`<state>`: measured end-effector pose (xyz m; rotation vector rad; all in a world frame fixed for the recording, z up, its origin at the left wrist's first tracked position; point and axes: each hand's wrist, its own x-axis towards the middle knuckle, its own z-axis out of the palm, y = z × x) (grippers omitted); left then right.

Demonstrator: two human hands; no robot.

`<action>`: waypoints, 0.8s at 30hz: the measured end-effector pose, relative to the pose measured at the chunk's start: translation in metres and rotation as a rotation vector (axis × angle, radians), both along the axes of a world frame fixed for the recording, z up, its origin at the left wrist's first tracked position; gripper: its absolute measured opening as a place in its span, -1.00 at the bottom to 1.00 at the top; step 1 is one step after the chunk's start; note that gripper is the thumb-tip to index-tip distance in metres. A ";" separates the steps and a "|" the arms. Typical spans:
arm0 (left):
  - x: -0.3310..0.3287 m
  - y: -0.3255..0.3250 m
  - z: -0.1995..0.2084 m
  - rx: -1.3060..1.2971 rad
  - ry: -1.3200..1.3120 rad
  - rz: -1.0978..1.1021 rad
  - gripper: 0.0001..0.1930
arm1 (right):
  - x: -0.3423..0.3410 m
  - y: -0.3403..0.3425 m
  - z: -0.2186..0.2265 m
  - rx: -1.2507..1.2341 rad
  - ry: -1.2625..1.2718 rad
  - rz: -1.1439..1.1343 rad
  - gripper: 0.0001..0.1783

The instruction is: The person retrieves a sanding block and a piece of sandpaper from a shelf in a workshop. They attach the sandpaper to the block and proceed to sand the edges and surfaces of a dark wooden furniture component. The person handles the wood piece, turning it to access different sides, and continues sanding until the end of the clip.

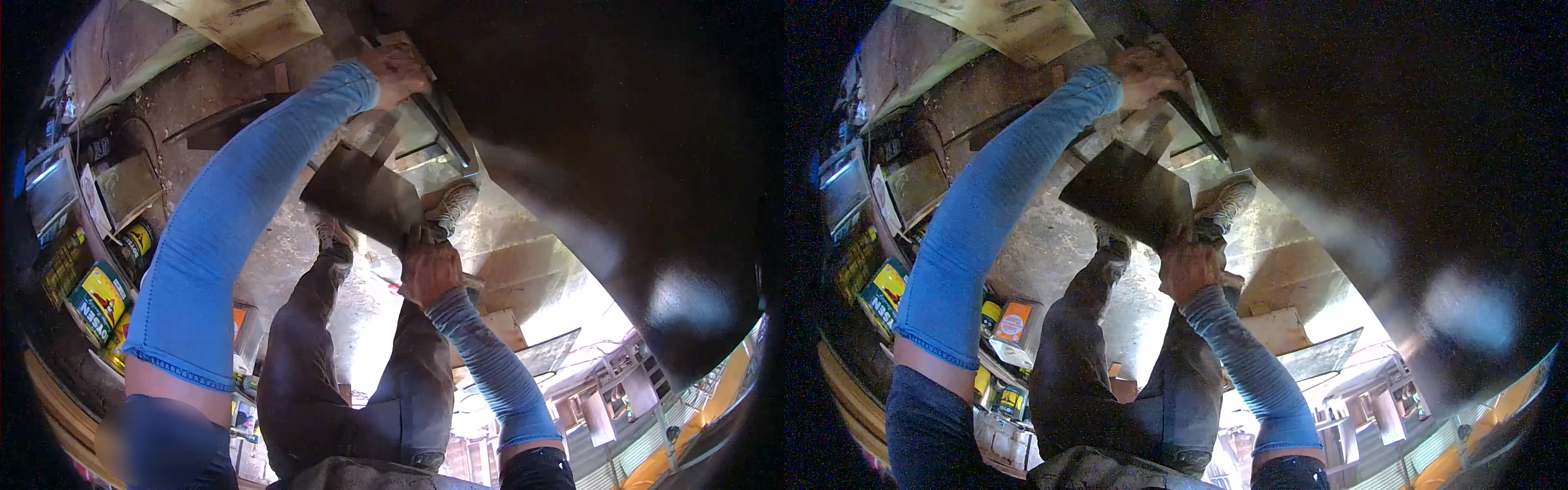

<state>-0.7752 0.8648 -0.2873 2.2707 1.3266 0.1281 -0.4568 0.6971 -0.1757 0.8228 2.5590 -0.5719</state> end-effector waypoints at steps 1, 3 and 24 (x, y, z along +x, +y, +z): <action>0.018 0.003 0.025 -0.011 0.115 -0.002 -0.55 | -0.001 0.003 -0.004 0.043 0.041 -0.024 -0.46; 0.024 0.005 0.043 0.006 0.250 -0.003 -0.57 | -0.012 0.012 -0.013 0.119 0.153 -0.042 -0.44; -0.084 -0.376 0.050 -0.522 -0.034 1.115 -0.46 | -0.269 0.068 0.070 0.084 0.314 0.069 -0.08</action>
